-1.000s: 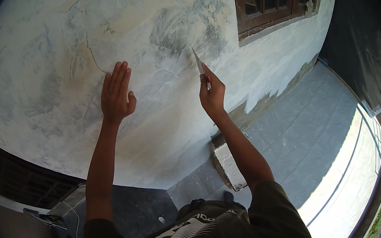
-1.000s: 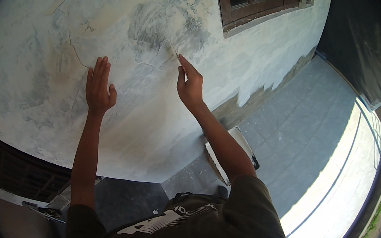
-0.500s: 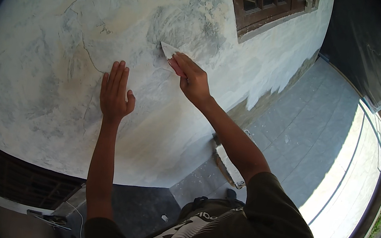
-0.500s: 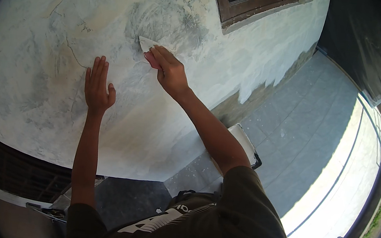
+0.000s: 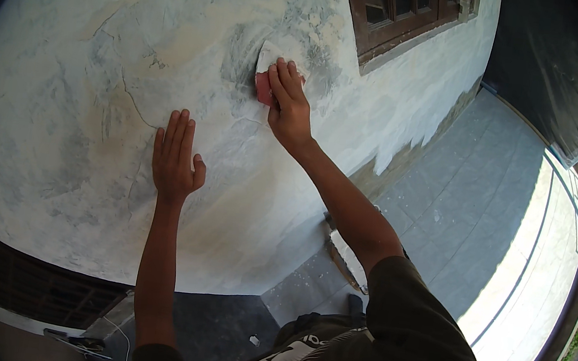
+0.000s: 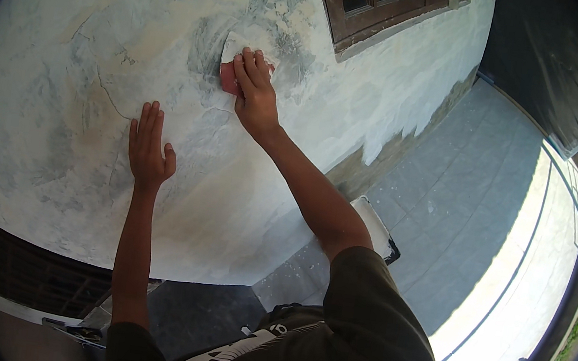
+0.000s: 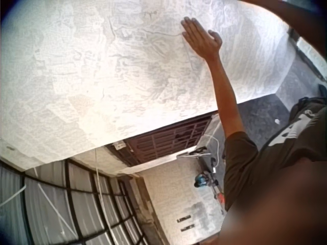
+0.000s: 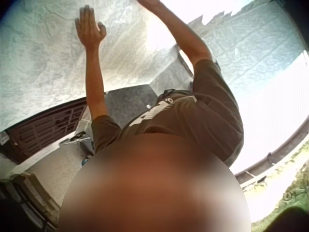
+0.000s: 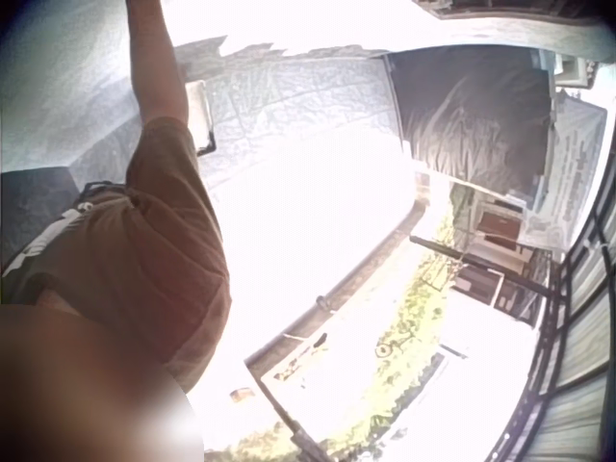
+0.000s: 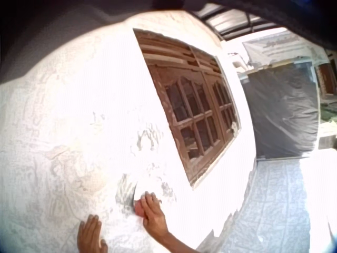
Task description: Applying putty or spackle to cracks in an exterior wall using a putty knife.
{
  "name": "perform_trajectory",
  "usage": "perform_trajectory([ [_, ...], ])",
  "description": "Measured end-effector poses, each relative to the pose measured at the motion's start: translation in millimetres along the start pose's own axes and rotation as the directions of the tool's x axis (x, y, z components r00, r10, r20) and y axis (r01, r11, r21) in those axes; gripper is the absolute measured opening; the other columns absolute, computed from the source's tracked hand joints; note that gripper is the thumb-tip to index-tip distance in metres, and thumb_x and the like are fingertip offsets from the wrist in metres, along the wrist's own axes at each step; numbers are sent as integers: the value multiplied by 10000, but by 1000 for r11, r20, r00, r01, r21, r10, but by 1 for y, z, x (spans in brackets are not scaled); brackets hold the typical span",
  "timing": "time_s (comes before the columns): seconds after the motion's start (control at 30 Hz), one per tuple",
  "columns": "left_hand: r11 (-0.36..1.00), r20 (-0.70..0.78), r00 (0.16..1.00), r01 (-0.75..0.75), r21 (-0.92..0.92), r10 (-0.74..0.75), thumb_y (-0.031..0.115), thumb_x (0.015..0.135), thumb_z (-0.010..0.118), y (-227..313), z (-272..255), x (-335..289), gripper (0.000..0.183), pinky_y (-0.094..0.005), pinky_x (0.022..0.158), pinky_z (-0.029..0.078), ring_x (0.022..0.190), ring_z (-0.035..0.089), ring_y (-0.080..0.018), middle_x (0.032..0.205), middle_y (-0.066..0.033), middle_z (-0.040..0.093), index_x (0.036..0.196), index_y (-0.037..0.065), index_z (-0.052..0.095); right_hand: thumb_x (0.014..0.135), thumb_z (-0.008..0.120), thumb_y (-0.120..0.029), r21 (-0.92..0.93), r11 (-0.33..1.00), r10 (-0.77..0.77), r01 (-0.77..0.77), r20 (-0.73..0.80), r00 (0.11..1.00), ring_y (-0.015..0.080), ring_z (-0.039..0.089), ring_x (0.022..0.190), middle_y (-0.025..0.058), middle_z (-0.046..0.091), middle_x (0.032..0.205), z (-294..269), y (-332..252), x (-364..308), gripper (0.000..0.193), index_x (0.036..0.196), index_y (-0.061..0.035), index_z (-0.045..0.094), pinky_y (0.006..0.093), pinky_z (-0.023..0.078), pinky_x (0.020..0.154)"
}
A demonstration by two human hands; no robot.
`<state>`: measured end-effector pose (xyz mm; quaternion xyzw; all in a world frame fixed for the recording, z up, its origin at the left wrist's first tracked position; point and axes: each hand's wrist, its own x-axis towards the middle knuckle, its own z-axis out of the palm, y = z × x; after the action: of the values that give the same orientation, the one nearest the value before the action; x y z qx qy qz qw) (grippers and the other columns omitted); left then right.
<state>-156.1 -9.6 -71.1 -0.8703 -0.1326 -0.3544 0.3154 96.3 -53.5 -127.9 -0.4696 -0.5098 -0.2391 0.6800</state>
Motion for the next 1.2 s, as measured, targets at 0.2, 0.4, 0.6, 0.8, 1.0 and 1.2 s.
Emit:
perform_trajectory([
  [0.2, 1000, 0, 1000, 9, -6, -9, 138, 808, 452, -3, -1, 0, 627, -475, 1182, 245, 1443, 393, -297, 1515, -150, 464, 1417, -14, 464, 782, 529, 182, 295, 942, -1, -159, 477, 879, 341, 441, 1380, 130, 496, 1466, -12, -59, -116, 673, 1409, -61, 504, 437, 376, 1153],
  [0.4, 1000, -5, 1000, 4, -3, -4, 120, 798, 462, 0, 2, 2, 627, -473, 1179, 254, 1445, 390, -282, 1515, -141, 465, 1411, -8, 477, 936, 539, 52, 283, 779, 392, -560, 477, 786, 255, 677, 1101, 161, 678, 1222, -64, -39, -165, 377, 1296, -37, 611, 320, 521, 935],
  [0.6, 1000, -15, 1000, 16, 4, -16, 109, 803, 501, 0, -2, 2, 604, -477, 1166, 281, 1432, 410, -277, 1495, -139, 488, 1399, 11, 502, 943, 619, -80, 351, 706, 568, -615, 239, 788, 80, 598, 782, 128, 719, 858, -77, -10, -73, 327, 1243, 52, 627, 275, 515, 735],
  [0.8, 999, -10, 999, -32, 16, 32, 75, 805, 543, -1, -17, 17, 559, -497, 1132, 341, 1403, 448, -290, 1465, -140, 518, 1361, 24, 547, 936, 651, -69, 317, 823, 471, -472, 85, 878, 88, 619, 829, 102, 736, 919, -80, 0, -3, 241, 1152, 31, 684, 263, 510, 767],
  [1.0, 991, -58, 994, -83, 100, 89, 68, 811, 550, -30, -36, 41, 552, -513, 1141, 327, 1403, 444, -306, 1463, -139, 519, 1361, 23, 545, 916, 620, 10, 216, 940, 298, -263, -147, 943, 182, 705, 889, 167, 740, 1016, -57, 15, 49, 253, 1154, -12, 701, 288, 532, 806],
  [1.2, 989, -9, 996, -88, 121, 90, 99, 825, 527, -31, -30, 42, 558, -509, 1142, 322, 1419, 423, -303, 1496, -134, 483, 1378, 24, 528, 783, 595, 142, 102, 994, -23, 29, -55, 998, 341, 668, 1081, 160, 674, 1202, -29, -10, 15, 455, 1201, -28, 657, 382, 555, 921],
])
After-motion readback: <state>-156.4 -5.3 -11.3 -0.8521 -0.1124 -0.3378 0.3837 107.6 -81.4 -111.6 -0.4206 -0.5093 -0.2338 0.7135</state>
